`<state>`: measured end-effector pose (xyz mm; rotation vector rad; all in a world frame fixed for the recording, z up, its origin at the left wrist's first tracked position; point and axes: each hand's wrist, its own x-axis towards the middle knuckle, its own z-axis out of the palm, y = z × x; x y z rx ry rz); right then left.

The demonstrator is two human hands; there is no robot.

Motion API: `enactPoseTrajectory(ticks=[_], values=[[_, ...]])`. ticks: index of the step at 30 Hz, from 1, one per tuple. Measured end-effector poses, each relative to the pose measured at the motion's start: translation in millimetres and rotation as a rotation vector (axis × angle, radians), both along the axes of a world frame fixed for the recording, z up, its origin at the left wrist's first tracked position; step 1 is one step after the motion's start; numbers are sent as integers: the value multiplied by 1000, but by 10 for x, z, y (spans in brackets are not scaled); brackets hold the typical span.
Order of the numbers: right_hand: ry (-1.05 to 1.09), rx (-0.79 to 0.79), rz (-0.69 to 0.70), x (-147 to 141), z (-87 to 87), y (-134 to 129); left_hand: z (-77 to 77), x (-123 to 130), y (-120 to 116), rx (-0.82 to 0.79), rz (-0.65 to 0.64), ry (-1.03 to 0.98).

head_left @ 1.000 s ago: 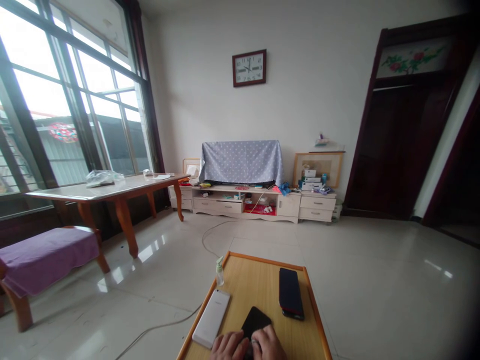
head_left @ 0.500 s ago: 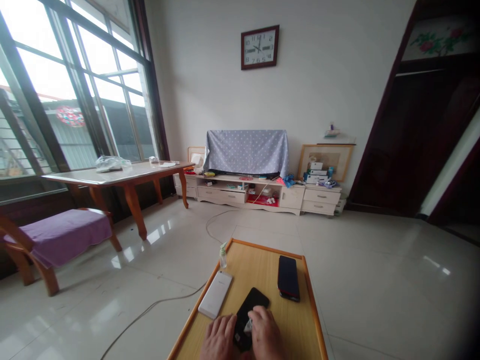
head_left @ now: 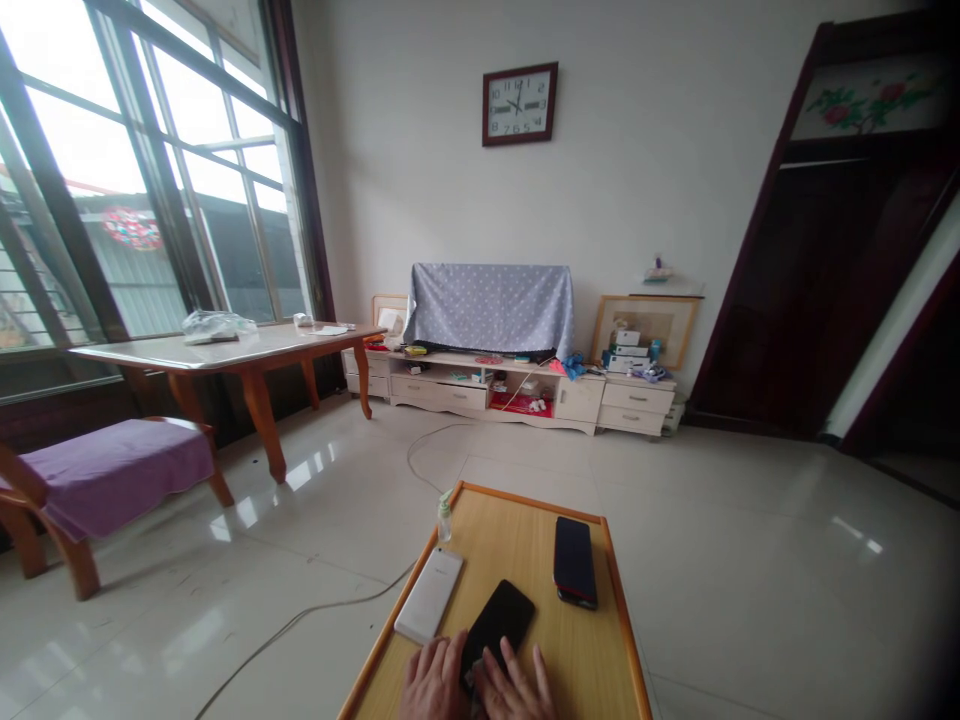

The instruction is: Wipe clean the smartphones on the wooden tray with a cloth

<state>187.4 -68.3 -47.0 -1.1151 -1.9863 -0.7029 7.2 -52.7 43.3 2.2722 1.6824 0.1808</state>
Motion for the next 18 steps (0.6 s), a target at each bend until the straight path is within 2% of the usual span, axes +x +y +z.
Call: enactPoseTrajectory(ticks=[5,8,11,15,18], values=[[84,-247,-73,152,301,57,4,-8,-38,93,-16,-112],[95,-307,-98,234,402,146,7,-8,-26,97,-13,-133],[124,-252,-109,220,317,197,48,7,-6,54,-6,-109],[55,-122,-26,132,111,178,90,30,0,49,8,-94],[32,-38,-9,95,61,137,101,22,5,33,-15,-86]])
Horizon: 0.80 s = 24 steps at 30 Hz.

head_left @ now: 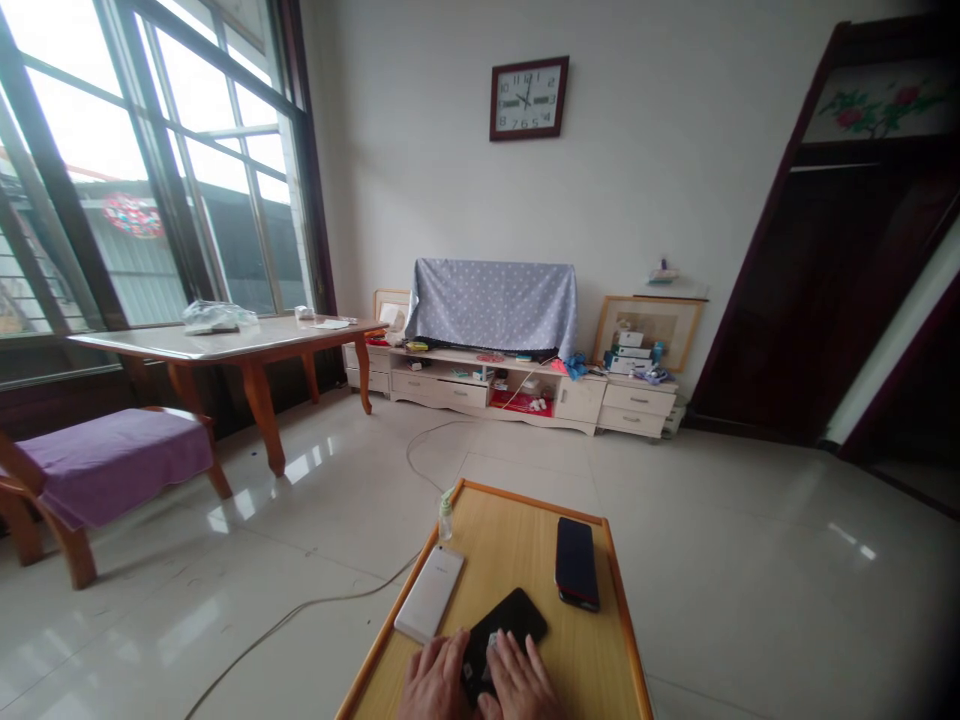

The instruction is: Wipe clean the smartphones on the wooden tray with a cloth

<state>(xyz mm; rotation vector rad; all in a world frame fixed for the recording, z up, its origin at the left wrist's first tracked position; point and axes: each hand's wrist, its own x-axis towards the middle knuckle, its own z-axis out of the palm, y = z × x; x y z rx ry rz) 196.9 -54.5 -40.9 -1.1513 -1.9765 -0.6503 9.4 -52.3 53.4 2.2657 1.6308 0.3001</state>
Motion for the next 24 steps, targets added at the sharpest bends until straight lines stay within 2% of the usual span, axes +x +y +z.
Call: enactPoseTrajectory(ticks=[5,10,13,17,19,21,24], values=[[31,35,21,-20,12,-64,43,-23,22,-104,17,38],[-35,79,80,-58,-40,-102,39,-20,17,-76,31,38],[2,-27,53,44,62,-77,15,-18,5,-60,41,18],[74,-280,-131,296,339,16,-19,-19,-8,5,35,-13],[76,-327,-176,306,373,50,-30,-20,0,-4,27,-5],[78,-282,-163,175,265,52,-34,-25,21,-27,33,15],[61,-130,-55,-136,-46,2,-32,-41,59,-71,31,48]])
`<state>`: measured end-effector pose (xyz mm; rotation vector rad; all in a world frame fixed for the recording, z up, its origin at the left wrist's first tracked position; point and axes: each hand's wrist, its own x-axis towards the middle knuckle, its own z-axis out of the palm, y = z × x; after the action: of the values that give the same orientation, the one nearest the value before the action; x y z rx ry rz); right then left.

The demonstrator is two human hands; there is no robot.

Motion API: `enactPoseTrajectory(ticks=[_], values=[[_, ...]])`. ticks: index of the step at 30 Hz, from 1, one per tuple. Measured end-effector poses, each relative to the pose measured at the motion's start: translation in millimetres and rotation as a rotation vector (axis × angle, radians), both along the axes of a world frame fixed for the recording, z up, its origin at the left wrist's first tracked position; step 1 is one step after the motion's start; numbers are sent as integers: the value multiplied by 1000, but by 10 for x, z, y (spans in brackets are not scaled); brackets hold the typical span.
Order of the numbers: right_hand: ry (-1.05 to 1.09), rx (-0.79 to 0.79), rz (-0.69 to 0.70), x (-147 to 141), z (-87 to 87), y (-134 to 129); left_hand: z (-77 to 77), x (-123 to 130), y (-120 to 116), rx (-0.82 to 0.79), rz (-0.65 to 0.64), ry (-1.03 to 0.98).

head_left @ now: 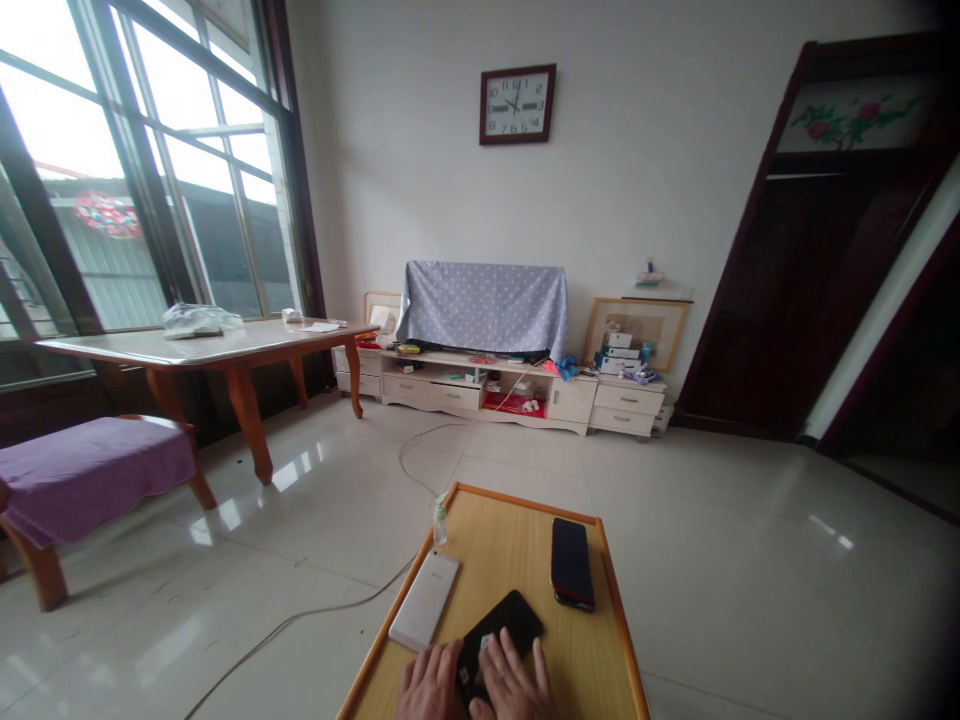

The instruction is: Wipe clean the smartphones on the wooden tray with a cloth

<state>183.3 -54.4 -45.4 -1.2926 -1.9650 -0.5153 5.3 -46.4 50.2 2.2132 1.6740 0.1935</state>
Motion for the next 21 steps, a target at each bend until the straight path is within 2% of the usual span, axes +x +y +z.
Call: enactPoseTrajectory(ticks=[2,3,5,8,10,12,15,17,19,21], values=[[-17,56,54,-105,-135,-37,1,-7,11,-22,6,16],[-20,57,64,-93,-144,-46,0,-6,8,-26,8,20],[-15,-1,43,51,-45,-31,1,5,-10,-6,11,13],[21,-170,-110,364,213,57,10,33,-44,20,7,-7],[67,-183,-185,445,273,110,16,43,-47,6,10,-9],[63,-136,-147,354,167,123,10,38,-30,-15,9,-7],[2,-11,24,49,-151,83,-29,12,15,-33,9,-12],[-6,44,77,-82,-271,63,-63,-1,35,-41,8,-13],[-9,3,65,-65,-216,85,-91,0,37,-25,7,-17],[-9,-107,-8,63,-34,148,-109,12,24,18,20,-32]])
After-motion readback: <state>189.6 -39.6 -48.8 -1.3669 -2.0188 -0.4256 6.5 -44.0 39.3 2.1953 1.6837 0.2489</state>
